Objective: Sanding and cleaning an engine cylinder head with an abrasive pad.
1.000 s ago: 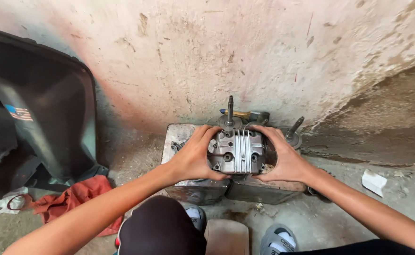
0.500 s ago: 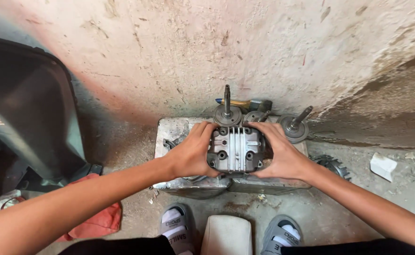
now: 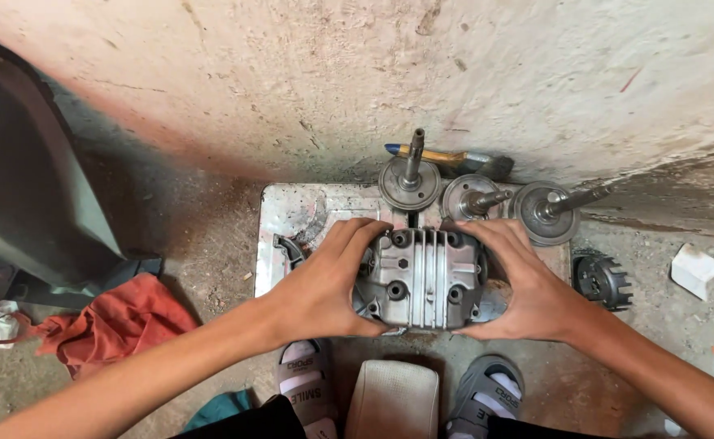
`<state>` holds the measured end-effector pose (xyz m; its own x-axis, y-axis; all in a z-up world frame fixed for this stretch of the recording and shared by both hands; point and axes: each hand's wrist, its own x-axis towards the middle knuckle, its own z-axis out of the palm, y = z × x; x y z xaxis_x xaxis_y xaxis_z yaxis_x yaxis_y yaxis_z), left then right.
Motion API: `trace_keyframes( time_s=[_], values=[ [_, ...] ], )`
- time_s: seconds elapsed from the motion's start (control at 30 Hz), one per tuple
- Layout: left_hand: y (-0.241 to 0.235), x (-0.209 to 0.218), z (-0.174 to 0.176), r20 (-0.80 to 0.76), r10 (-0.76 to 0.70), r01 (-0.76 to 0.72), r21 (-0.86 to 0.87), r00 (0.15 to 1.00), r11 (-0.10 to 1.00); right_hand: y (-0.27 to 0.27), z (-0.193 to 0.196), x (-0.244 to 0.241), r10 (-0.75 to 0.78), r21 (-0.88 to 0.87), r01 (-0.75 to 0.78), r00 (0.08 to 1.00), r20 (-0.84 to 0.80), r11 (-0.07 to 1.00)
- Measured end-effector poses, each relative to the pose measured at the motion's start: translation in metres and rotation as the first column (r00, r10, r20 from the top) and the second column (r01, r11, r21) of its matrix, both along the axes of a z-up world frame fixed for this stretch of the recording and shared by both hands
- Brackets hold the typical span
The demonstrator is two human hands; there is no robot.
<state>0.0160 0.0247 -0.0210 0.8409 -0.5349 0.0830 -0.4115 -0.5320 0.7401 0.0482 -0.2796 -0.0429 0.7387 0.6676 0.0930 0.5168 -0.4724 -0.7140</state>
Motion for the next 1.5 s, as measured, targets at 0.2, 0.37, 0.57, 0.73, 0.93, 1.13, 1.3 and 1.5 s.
trace_keyframes(
  time_s=[0.2,0.37,0.57,0.73,0.93,1.13,1.3,1.5],
  values=[
    [0.003,0.004,0.004,0.049,-0.029,0.029,0.012,0.998,1.000,-0.008,-0.025,0.006,0.048,0.031,-0.051,0.996,0.075,0.998],
    [0.004,0.006,0.003,0.089,-0.034,0.033,0.019,0.995,0.999,-0.010,-0.035,0.007,0.073,0.066,-0.080,0.992,0.103,0.995],
    [0.002,0.009,0.005,0.010,-0.046,0.046,0.014,0.999,0.999,-0.016,-0.043,0.006,0.094,0.096,-0.110,0.983,0.159,0.989],
    [0.003,0.006,0.004,-0.011,-0.045,0.045,0.010,0.999,0.999,-0.015,-0.044,0.008,0.102,0.120,-0.126,0.978,0.182,0.985],
    [-0.001,0.002,0.005,-0.067,-0.036,0.039,0.050,0.997,0.998,-0.018,-0.045,0.005,0.096,0.088,-0.109,0.986,0.140,0.990],
    [-0.011,-0.003,0.005,0.181,-0.102,0.102,0.014,0.978,0.995,-0.022,-0.050,-0.001,0.062,0.077,-0.070,0.994,0.095,0.995],
    [-0.013,-0.001,0.005,0.125,-0.129,0.130,0.003,0.984,0.992,-0.023,-0.042,-0.003,0.038,0.191,-0.069,0.986,0.164,0.979],
    [-0.015,0.002,0.007,0.053,-0.124,0.123,0.019,0.991,0.992,-0.022,-0.039,-0.012,-0.004,0.256,-0.042,0.985,0.175,0.966]
  ],
)
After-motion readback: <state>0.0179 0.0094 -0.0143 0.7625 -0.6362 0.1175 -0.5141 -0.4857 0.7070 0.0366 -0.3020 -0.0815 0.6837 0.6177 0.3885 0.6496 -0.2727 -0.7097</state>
